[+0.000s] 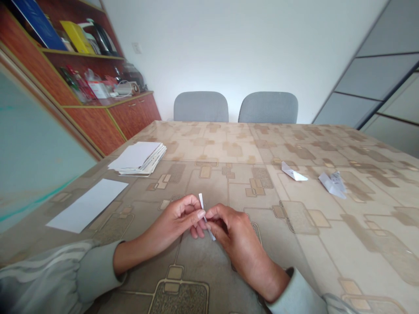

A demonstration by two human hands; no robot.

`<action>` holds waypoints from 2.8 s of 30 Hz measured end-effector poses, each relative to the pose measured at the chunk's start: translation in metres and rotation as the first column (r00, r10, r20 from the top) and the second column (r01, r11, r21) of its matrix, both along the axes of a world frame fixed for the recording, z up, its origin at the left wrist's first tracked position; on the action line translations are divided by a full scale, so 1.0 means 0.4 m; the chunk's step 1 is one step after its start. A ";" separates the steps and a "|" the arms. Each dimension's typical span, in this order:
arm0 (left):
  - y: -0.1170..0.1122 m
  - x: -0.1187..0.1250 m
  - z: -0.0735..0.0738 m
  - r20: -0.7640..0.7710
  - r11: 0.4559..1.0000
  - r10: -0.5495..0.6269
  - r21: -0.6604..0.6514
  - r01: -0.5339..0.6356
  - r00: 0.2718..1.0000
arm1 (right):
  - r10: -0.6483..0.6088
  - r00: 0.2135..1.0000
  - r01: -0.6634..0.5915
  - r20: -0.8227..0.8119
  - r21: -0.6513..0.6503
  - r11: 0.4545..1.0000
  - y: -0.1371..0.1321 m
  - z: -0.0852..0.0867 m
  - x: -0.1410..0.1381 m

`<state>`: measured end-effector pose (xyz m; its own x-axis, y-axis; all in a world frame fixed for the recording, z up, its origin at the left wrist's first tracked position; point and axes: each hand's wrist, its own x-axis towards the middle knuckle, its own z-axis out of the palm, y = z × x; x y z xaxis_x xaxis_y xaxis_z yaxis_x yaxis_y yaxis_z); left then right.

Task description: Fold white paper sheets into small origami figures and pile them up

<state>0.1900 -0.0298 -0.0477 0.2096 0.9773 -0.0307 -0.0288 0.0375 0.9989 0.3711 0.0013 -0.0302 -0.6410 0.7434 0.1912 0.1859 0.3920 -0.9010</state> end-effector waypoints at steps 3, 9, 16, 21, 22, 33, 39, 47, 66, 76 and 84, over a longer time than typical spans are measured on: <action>0.002 -0.001 -0.002 0.000 1.000 0.003 -0.007 -0.003 1.000 | -0.006 1.000 0.007 0.007 -0.022 1.000 0.003 -0.005 0.001; 0.004 -0.003 -0.002 -0.012 1.000 0.003 -0.021 -0.004 1.000 | 0.022 0.999 -0.024 -0.029 -0.067 0.997 0.004 -0.003 -0.001; 0.001 -0.001 0.001 -0.017 1.000 0.004 -0.029 -0.005 1.000 | -0.016 1.000 0.016 0.020 -0.029 0.999 0.005 -0.004 -0.003; 0.002 0.011 -0.002 -0.072 0.999 0.047 -0.016 -0.048 0.996 | -0.063 0.995 0.063 0.071 0.001 0.998 0.002 -0.015 -0.006; 0.000 0.014 -0.003 -0.088 0.998 0.057 -0.005 -0.058 0.994 | -0.085 0.992 0.083 0.090 0.031 0.996 0.002 -0.016 -0.007; -0.015 0.021 0.006 -0.093 0.992 0.110 0.076 -0.103 0.990 | -0.195 0.979 0.165 0.066 0.319 0.933 -0.012 -0.006 -0.006; -0.007 0.027 -0.010 0.028 0.992 0.108 0.064 -0.109 0.994 | -0.236 0.970 0.210 0.060 0.287 0.935 -0.016 0.000 -0.007; -0.019 0.037 -0.005 -0.085 0.983 0.154 0.109 -0.144 0.984 | -0.244 0.948 0.145 0.205 0.406 0.902 -0.018 -0.019 -0.008; -0.013 0.035 -0.006 -0.260 0.972 0.211 0.160 -0.173 0.942 | -0.227 0.947 0.074 0.227 0.534 0.842 -0.025 -0.007 -0.009; -0.037 0.032 0.031 -0.684 0.860 0.375 0.508 0.040 0.625 | -0.343 0.912 0.092 0.224 0.704 0.704 -0.023 -0.006 -0.005; -0.033 0.027 0.033 -0.548 0.896 0.334 0.437 -0.078 0.767 | -0.315 0.932 0.181 0.179 0.521 0.834 -0.028 -0.008 -0.002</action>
